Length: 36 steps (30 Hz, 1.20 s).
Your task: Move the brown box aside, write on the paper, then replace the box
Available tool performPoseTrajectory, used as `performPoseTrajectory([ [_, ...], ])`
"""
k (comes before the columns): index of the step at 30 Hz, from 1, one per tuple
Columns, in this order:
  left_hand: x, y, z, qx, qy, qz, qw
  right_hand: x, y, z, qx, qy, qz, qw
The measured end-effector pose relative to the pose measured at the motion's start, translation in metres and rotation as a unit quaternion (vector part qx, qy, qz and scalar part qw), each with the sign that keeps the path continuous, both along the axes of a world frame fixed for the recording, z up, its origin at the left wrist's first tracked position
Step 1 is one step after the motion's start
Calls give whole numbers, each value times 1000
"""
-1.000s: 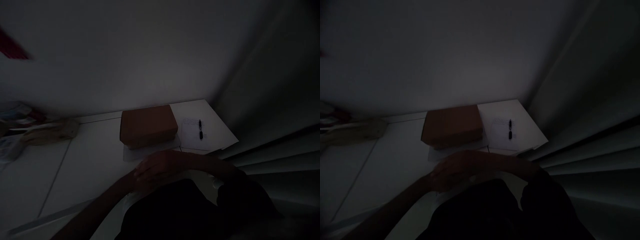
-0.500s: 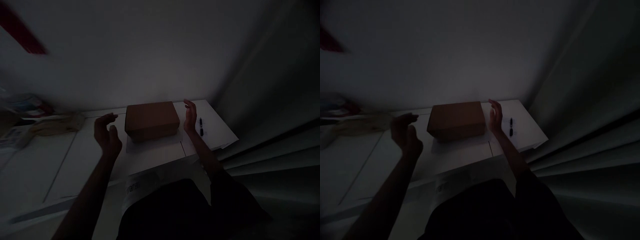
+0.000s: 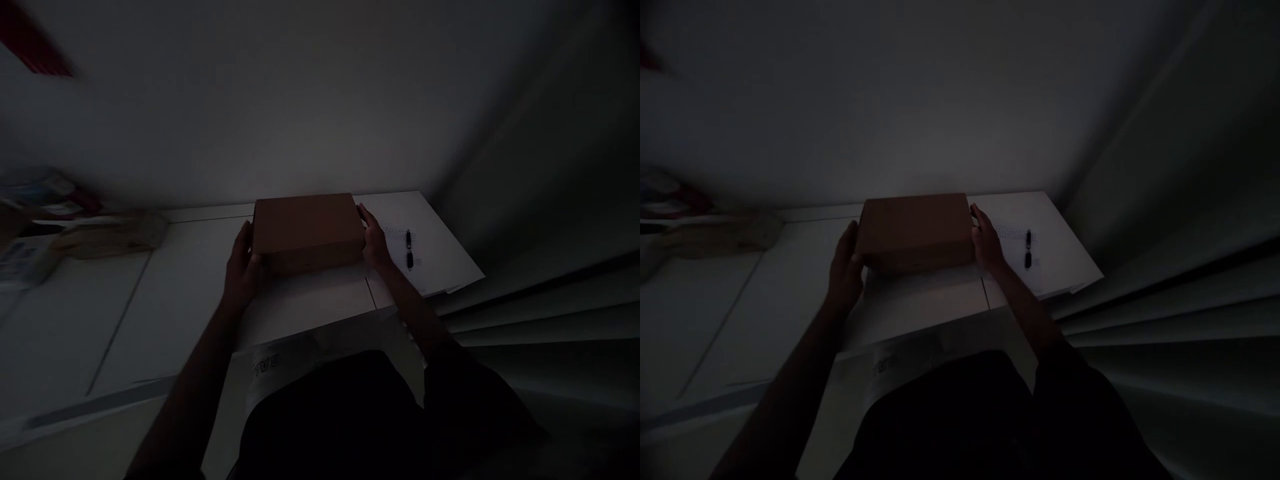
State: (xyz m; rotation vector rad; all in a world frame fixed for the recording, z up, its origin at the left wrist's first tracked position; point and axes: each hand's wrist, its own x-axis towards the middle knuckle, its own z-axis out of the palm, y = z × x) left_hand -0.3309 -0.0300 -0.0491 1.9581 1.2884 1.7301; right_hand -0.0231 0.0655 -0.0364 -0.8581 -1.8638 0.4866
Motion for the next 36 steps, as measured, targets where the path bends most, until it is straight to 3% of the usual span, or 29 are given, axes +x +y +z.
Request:
performPoseTrajectory([
  [8, 10, -5, 10, -17, 14, -14, 1000, -7, -18, 12, -1, -20, -34, 999],
  [25, 5, -7, 2, -77, 55, 66, 993, -7, -22, 12, 22, -34, -76, 996],
  [36, 13, -4, 11, -74, 57, 87, 992, -10, -21, 18, -15, 3, -51, 999],
])
